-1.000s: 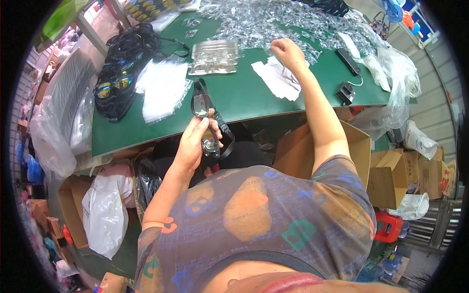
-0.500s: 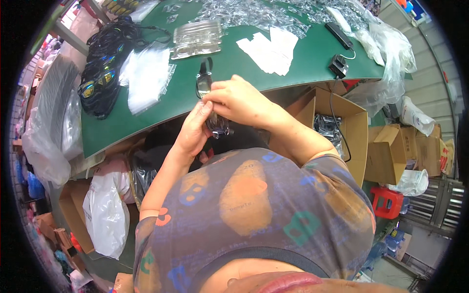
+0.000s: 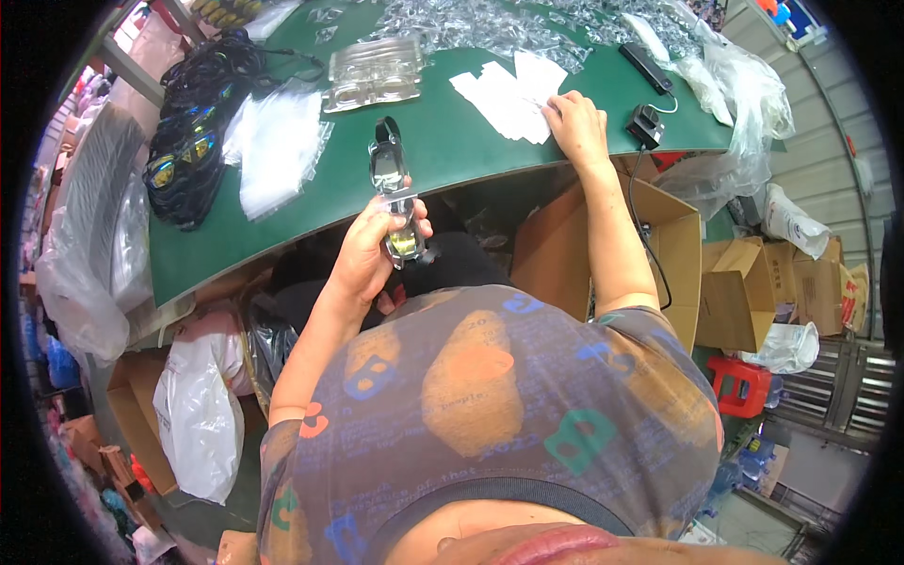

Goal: Packaging swimming goggles into individual plastic zip-lock bags at a warehouse workstation.

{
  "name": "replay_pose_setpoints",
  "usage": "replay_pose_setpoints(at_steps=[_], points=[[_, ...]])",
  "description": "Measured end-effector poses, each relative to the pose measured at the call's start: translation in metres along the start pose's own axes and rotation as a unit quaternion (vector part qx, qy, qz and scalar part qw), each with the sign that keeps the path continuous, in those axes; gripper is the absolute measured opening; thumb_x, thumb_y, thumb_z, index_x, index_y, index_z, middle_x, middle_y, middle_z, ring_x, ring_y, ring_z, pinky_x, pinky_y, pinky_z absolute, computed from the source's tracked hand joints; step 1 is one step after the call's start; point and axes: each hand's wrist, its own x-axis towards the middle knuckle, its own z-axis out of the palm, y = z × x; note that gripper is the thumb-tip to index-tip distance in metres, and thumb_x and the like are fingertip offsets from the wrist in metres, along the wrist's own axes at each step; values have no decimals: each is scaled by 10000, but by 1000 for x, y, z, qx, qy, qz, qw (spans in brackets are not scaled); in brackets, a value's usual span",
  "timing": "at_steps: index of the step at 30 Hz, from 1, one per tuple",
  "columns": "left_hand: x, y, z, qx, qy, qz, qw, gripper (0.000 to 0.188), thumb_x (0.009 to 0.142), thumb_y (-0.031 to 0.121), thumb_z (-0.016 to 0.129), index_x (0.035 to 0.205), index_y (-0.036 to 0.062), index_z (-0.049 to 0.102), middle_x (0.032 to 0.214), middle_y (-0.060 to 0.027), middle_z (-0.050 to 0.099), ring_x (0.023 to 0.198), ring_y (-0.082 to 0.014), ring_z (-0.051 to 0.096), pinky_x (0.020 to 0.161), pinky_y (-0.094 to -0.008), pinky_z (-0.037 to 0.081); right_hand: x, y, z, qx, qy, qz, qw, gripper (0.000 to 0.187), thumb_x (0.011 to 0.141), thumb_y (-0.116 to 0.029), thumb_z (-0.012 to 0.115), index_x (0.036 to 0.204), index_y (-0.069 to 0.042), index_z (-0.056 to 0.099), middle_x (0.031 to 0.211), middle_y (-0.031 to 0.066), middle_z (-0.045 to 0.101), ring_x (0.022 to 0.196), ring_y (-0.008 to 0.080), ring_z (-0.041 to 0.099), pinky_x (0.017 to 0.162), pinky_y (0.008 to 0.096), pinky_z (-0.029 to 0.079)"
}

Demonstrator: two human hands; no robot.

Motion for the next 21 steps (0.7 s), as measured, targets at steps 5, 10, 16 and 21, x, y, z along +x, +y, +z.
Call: replay_pose_setpoints(at_steps=[5, 10, 16, 21], points=[[-2, 6, 7, -28, -10, 13, 999, 556, 977, 250, 549, 1452, -15, 430, 1121, -157, 657, 978, -271, 667, 847, -385, 582, 2, 14, 10, -37, 84, -62, 994, 116, 909, -282, 696, 932, -181, 749, 943, 4, 671, 956, 237, 655, 845, 458, 451], [3, -2, -3, 13, 18, 10, 1000, 470, 1059, 276, 485, 1454, 26, 433, 1109, -140, 650, 963, -236, 686, 683, -424, 646, 7, 18, -6, -17, 131, -63, 989, 132, 889, -312, 721, 880, -182, 738, 905, -7, 688, 912, 227, 671, 833, 436, 445], [0, -5, -5, -61, -4, -35, 997, 503, 1009, 201, 516, 1472, 33, 418, 1114, -126, 635, 974, -235, 690, 712, -440, 651, 10, 12, -13, 18, 123, -88, 988, 155, 888, -299, 754, 888, -149, 719, 912, 6, 690, 909, 239, 670, 849, 418, 456], [0, -6, -5, 20, 8, -6, 1000, 487, 1015, 191, 532, 1467, 43, 423, 1103, -117, 636, 994, -231, 686, 721, -451, 648, 11, -22, -50, 228, 219, -99, 943, 88, 876, -138, 757, 922, -84, 705, 981, 55, 733, 903, 259, 697, 816, 374, 520]])
